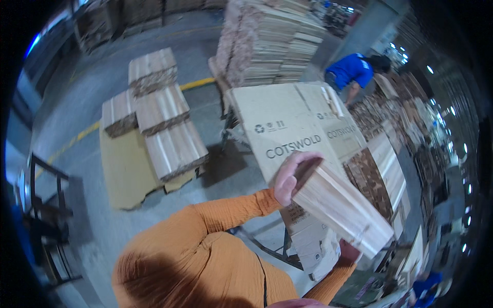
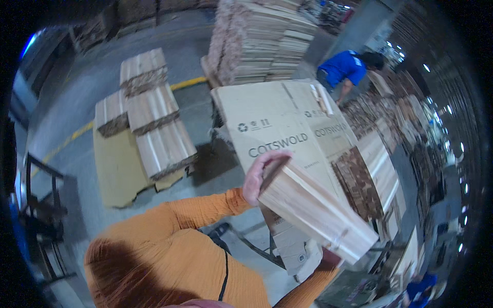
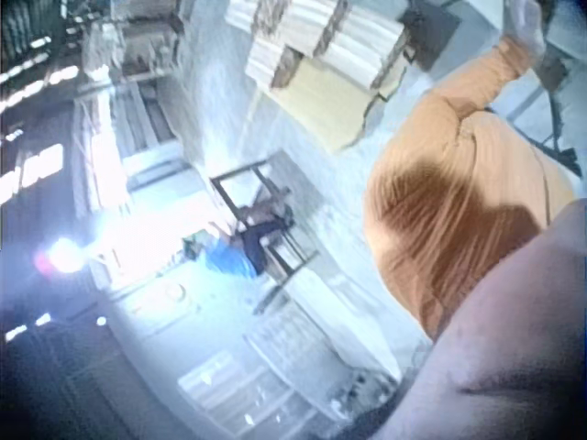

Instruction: The person picks up wooden planks from a table, wipes their edges with a white cloth, and stacks them on a pile on the floor. The person repeats this process for several planks, moving between the table and the floor pile.

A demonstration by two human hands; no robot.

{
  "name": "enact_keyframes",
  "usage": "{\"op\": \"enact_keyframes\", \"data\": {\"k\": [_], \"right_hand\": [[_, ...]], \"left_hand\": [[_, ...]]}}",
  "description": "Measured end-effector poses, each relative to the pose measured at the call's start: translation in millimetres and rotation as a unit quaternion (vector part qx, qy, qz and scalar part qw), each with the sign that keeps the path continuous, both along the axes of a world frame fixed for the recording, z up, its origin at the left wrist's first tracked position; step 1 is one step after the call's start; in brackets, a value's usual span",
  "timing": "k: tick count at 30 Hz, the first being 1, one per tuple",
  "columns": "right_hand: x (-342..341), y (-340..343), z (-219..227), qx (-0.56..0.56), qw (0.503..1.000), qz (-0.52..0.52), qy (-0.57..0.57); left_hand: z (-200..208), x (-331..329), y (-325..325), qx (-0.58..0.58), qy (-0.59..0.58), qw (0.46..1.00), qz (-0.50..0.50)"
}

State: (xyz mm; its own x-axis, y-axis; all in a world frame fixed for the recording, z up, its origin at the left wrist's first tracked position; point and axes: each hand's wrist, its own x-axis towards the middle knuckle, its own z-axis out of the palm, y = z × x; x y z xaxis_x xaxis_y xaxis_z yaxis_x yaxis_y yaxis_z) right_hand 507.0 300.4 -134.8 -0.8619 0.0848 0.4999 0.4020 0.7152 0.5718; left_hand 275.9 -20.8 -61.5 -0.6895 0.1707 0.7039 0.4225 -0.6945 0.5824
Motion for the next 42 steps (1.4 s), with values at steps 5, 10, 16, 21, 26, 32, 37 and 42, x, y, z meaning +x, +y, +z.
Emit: {"op": "enact_keyframes", "data": {"k": [5, 10, 16, 21, 26, 32, 37, 42], "right_hand": [[4.5, -8.5, 6.6, -0.585, 0.782, 0.100, 0.190], [-3.5, -30.5, 4.0, -0.828, 0.395, 0.107, 0.384], [-19.5, -53.0, 5.8, -0.844, 0.379, 0.115, 0.363], [-30.5, -70.2, 11.6, -0.848, 0.392, 0.135, 0.329], [-39.5, -93.2, 19.4, -0.857, 0.396, 0.160, 0.288], [-47.0, -145.4, 32.1, -0.879, 0.356, 0.205, 0.243], [-55.1, -218.5, 33.9, -0.902, 0.326, 0.227, 0.169], [-80.9, -313.7, 21.9, -0.931, 0.283, 0.226, 0.054]], "left_hand": [[-16.9, 4.7, -11.3, 0.066, -0.174, 0.982, -0.015], [-28.9, 0.3, -6.1, -0.048, -0.447, 0.893, -0.008], [-47.2, -12.3, -6.7, -0.195, -0.531, 0.823, -0.055], [-39.8, -31.5, -16.2, -0.181, -0.506, 0.786, -0.306], [-24.7, -30.7, -34.8, -0.251, -0.476, 0.810, -0.232], [-85.8, -12.6, -98.6, -0.139, -0.494, 0.833, -0.207], [-102.0, 22.8, -224.0, -0.069, -0.508, 0.845, -0.153], [-101.1, 67.7, -376.0, -0.010, -0.492, 0.869, 0.050]]}}
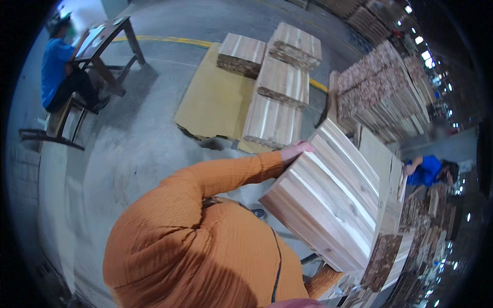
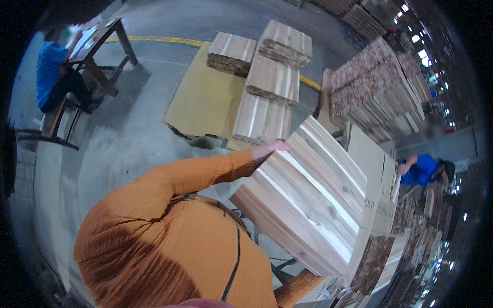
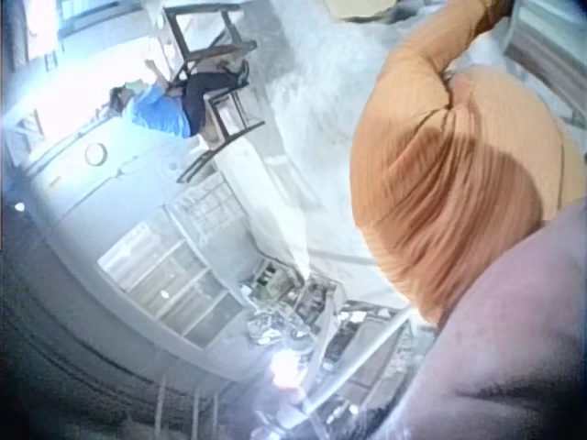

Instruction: The person picks up wooden planks from a table, wipes their edges with a white cloth, and stacks them on a pile on the floor. The person repeats this process for several planks, moving between the table and the floor pile.

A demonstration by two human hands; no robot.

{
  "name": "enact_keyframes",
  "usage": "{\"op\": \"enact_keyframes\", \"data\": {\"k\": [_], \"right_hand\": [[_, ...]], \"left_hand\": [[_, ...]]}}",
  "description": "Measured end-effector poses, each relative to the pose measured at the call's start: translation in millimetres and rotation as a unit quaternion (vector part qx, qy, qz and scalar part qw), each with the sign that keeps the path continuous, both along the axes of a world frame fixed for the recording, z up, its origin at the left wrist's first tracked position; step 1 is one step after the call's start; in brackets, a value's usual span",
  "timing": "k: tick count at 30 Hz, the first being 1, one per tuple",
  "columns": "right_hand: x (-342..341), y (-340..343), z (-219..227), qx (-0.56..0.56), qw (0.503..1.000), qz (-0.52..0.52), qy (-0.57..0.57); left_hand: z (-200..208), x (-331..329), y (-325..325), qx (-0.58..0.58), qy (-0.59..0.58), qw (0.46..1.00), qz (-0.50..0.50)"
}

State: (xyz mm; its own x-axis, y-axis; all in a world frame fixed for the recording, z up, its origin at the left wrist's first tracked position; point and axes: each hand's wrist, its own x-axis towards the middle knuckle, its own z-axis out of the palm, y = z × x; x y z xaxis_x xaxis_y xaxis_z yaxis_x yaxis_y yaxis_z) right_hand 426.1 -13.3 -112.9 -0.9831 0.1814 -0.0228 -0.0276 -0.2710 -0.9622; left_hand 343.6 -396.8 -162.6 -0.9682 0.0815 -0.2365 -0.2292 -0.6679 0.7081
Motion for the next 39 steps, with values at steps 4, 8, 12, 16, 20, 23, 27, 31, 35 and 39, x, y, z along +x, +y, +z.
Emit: {"op": "enact_keyframes", "data": {"k": [4, 8, 12, 16, 20, 23, 27, 31, 35, 39], "right_hand": [[-33.4, -83.6, -14.6, -0.023, 0.991, 0.114, -0.068], [-89.7, -180.4, -38.0, -0.032, 0.963, 0.222, -0.146], [-131.6, -270.3, -61.3, -0.133, 0.943, 0.273, -0.133], [-196.8, -336.1, -96.6, -0.162, 0.926, 0.303, -0.154], [-264.7, -389.1, -141.2, -0.175, 0.908, 0.320, -0.205], [-292.6, -425.3, -177.9, -0.195, 0.901, 0.298, -0.248], [-302.9, -447.7, -259.9, -0.161, 0.899, 0.225, -0.340], [-293.1, -493.5, -342.9, -0.101, 0.935, 0.202, -0.273], [-283.8, -569.5, -334.7, -0.129, 0.965, 0.127, -0.191], [-286.2, -658.1, -322.6, -0.169, 0.961, 0.063, -0.210]], "left_hand": [[16.6, 34.9, -114.7, -0.111, 0.100, 0.984, 0.095], [26.3, 51.8, -194.2, -0.203, 0.185, 0.950, 0.152], [18.4, 44.6, -255.3, -0.250, 0.180, 0.933, 0.187], [8.6, 1.3, -314.3, -0.274, 0.143, 0.934, 0.177], [-20.0, -49.7, -363.5, -0.290, 0.084, 0.945, 0.125], [-41.3, -93.7, -408.2, -0.290, 0.042, 0.951, 0.103], [-88.8, -140.9, -454.4, -0.205, -0.067, 0.972, 0.092], [-121.8, -183.6, -520.9, -0.193, -0.248, 0.949, 0.032], [-155.1, -255.2, -559.8, -0.304, -0.307, 0.890, -0.147], [-252.3, -313.2, -656.0, -0.363, -0.269, 0.871, -0.192]]}}
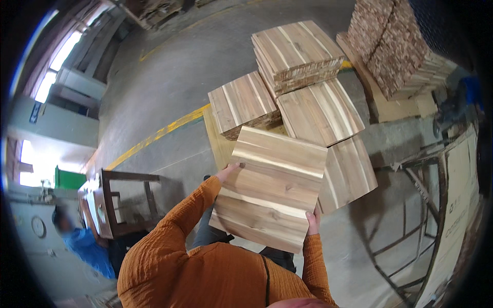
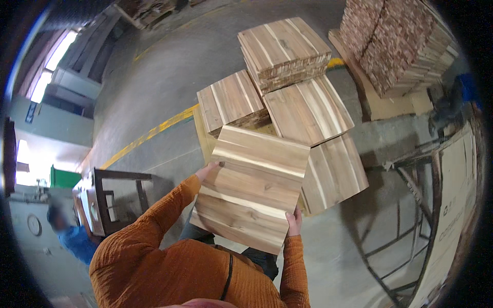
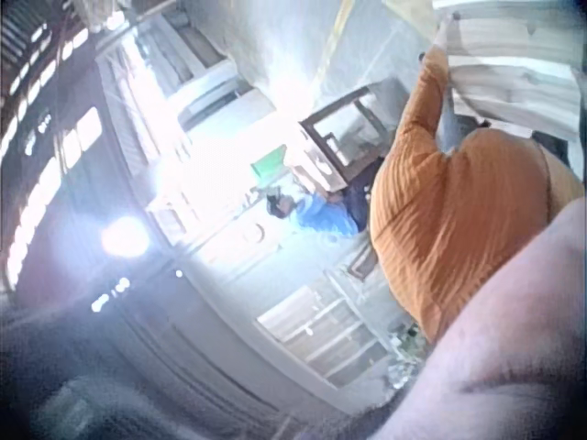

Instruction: The person picks up wooden planks from a table, wipes their edges with a white cloth, and stacks them on a pile on the floor. The person repeats this process for several planks, moving between the table and the floor pile.

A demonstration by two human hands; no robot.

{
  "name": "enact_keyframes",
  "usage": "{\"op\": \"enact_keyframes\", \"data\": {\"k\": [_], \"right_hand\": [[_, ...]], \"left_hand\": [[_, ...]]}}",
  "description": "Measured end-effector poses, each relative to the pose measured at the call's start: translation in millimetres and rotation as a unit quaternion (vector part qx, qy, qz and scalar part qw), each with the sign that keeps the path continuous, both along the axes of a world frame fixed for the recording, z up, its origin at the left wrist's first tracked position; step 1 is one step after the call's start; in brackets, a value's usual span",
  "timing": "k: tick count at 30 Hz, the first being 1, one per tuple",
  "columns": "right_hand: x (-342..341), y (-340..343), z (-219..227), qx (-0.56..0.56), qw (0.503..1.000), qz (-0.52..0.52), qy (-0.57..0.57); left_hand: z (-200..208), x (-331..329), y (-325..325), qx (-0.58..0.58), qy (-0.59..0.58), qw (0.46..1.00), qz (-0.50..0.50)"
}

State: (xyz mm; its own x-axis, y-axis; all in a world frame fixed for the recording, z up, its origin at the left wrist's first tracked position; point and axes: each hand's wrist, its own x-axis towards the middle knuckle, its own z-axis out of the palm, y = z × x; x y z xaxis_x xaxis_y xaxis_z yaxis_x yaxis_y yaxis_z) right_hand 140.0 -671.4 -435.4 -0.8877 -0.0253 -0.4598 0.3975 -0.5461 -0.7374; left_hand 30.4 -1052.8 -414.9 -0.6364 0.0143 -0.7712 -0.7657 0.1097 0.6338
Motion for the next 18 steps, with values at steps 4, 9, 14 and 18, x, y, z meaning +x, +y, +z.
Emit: {"op": "enact_keyframes", "data": {"k": [4, 9, 14, 18], "right_hand": [[-11.0, -96.8, -26.8, 0.035, 0.999, 0.000, -0.015], [-39.4, -218.0, -77.1, 0.074, 0.994, -0.046, -0.059], [-82.7, -320.4, -141.1, 0.025, 0.985, -0.121, -0.120], [-130.3, -377.0, -169.4, -0.049, 0.978, -0.140, -0.146]], "left_hand": [[-79.3, -75.5, -84.4, -0.020, 0.028, 0.998, -0.058], [-121.1, -177.3, -144.7, -0.056, 0.089, 0.976, -0.189], [-143.5, -274.0, -195.1, -0.109, 0.048, 0.951, -0.286], [-188.4, -330.0, -239.7, -0.100, 0.045, 0.940, -0.322]]}}
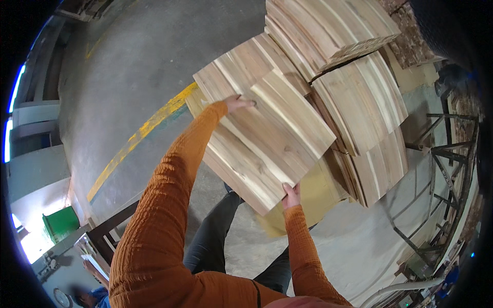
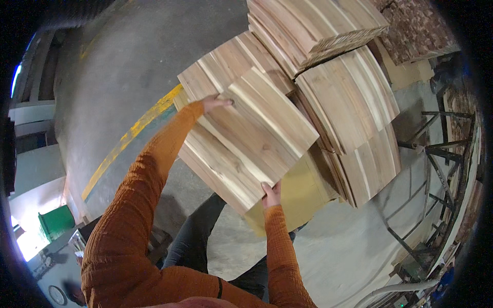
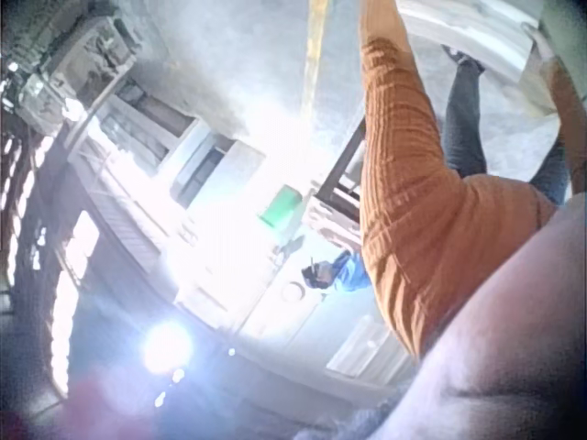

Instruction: The person picks up wooden planks from a table, wipes their edges with a white cloth, and stacks them on a pile on the floor. The person repeats this process for several planks, moving between the table and the floor pile.

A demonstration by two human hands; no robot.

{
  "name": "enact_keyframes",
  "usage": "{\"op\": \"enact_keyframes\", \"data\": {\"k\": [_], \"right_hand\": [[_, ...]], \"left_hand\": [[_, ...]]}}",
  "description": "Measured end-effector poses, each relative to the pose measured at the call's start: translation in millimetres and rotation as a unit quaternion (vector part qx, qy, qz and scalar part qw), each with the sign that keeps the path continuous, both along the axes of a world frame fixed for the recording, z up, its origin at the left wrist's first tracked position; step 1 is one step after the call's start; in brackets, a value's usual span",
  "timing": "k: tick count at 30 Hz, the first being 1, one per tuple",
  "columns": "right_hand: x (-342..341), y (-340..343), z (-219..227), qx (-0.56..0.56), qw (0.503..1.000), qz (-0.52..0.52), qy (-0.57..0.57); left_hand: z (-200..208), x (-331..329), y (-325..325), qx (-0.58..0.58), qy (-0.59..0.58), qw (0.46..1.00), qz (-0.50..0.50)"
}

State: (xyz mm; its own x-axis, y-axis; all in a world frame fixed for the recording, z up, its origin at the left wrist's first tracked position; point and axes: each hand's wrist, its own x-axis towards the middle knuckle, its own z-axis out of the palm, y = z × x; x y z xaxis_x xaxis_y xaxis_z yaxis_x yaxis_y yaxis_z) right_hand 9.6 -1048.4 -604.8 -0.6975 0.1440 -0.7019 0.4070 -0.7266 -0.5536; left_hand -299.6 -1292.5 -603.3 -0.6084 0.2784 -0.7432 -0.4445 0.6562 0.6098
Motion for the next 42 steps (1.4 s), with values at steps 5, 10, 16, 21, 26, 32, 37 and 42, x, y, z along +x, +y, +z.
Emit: {"op": "enact_keyframes", "data": {"k": [5, 10, 16, 21, 26, 32, 37, 42], "right_hand": [[-43.3, -53.1, -43.5, 0.040, 0.997, -0.060, 0.007], [-93.6, -74.0, -77.2, 0.002, 0.984, -0.146, -0.106], [-175.5, -89.7, -104.5, 0.102, 0.993, -0.058, -0.019], [-247.2, -91.0, -69.5, 0.178, 0.983, 0.000, 0.043], [-263.0, -79.2, -81.6, 0.166, 0.983, -0.013, 0.073], [-262.0, -74.4, -82.6, 0.162, 0.981, -0.009, 0.102], [-261.6, -66.1, -67.5, 0.145, 0.987, 0.057, 0.041], [-263.7, -56.1, -77.6, 0.157, 0.986, 0.059, 0.017]], "left_hand": [[-20.5, -49.3, -17.9, -0.086, 0.040, 0.994, -0.049], [-14.4, -25.5, -37.5, -0.025, 0.334, 0.942, 0.024], [-47.8, 42.6, -74.5, 0.010, 0.226, 0.808, 0.544], [-72.9, 36.1, -105.5, 0.208, 0.098, 0.786, 0.574], [-67.3, 2.6, -91.3, 0.221, 0.038, 0.785, 0.577], [-58.3, -9.8, -85.0, 0.190, 0.038, 0.823, 0.534], [-61.6, 4.6, -87.4, 0.153, 0.065, 0.815, 0.556], [-61.5, -7.0, -72.6, 0.200, 0.054, 0.846, 0.491]]}}
